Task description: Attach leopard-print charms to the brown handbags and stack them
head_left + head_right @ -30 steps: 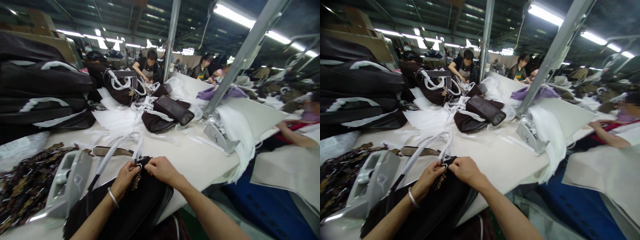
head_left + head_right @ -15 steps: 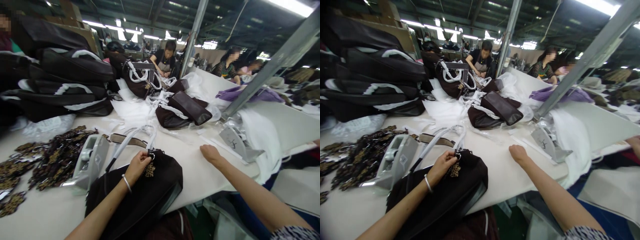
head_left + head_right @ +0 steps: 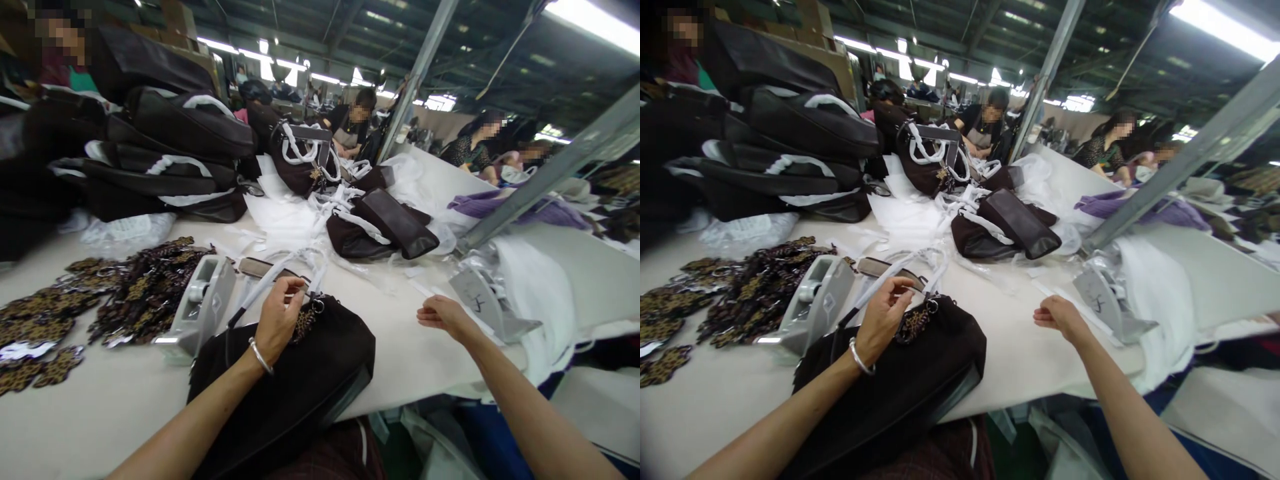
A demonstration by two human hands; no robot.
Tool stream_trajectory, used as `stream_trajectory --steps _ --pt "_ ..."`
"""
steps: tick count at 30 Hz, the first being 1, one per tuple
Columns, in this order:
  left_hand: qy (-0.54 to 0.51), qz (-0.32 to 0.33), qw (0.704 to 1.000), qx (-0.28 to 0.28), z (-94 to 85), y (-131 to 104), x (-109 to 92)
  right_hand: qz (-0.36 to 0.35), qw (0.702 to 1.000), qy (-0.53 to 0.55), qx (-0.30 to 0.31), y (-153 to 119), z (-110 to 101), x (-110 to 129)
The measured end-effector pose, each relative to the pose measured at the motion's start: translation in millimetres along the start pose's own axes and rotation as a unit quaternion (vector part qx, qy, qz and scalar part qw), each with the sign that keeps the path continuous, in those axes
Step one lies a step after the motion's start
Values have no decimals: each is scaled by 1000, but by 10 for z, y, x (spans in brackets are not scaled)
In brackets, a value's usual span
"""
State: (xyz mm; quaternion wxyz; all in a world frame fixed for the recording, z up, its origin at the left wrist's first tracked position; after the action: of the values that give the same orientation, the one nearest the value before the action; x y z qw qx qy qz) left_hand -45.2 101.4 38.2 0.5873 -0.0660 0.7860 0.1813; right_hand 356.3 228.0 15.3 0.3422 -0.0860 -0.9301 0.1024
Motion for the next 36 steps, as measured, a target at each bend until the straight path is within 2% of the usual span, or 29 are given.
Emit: stream_trajectory --steps 2,3,5,7,9,10,13,16,17,18,20,21,22,23,25,28,30,32,36 --pt "-37 -32 991 121 267 -33 -97 -4 994 111 23 -164 24 148" --pt "-61 -56 978 192 434 -84 -141 -5 982 186 39 -270 79 258" --pt "-126 -107 937 309 748 -239 -231 -4 927 364 84 -521 282 533" --pt "-204 -146 895 370 973 -393 -322 -12 875 468 122 -790 544 831" --pt "-262 -155 868 391 1095 -500 -394 -30 844 516 142 -1026 795 1074" --pt "-270 -154 865 394 1117 -535 -407 -39 834 531 145 -1117 903 1160" --pt "-211 -157 888 377 1055 -581 -329 -48 818 555 146 -1255 1130 1279" --pt "-126 -177 908 358 886 -586 -181 -55 818 555 140 -1236 1157 1268" --pt "-99 -176 913 355 823 -579 -138 -61 831 537 134 -1221 1117 1248" --pt "-66 -166 920 348 758 -563 -100 -68 856 497 127 -1211 1061 1225" --pt "30 -115 937 329 637 -513 -57 -91 928 340 123 -1238 933 1199" --pt "83 -78 942 315 589 -487 -58 -110 957 243 118 -1276 866 1208" --pt "128 -41 945 299 555 -468 -72 -138 972 159 108 -1332 802 1244" --pt "160 -8 945 286 538 -459 -95 -176 975 105 91 -1402 743 1314" --pt "178 34 944 274 545 -467 -145 -269 957 93 55 -1570 684 1522" --pt "160 36 939 302 593 -513 -168 -381 916 106 61 -1746 851 1821" --pt "146 9 935 323 585 -531 -128 -402 909 53 98 -1730 1085 1917" --pt "124 -27 934 334 540 -530 -57 -392 911 -5 126 -1636 1268 1928" --pt "79 -86 933 339 442 -493 92 -385 908 -20 163 -1481 1371 1897"
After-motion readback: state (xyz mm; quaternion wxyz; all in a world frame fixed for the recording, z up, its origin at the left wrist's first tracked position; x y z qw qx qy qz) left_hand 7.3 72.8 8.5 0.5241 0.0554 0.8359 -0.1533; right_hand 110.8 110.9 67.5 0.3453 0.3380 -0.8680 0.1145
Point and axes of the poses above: each hand's wrist, its own y-axis towards the middle knuckle, its own z-axis out of the palm, x = y × z, the point moved 7 cm from there along y, towards the middle knuckle, and after that the axes turned 3 degrees about y, right-handed, at the moved point
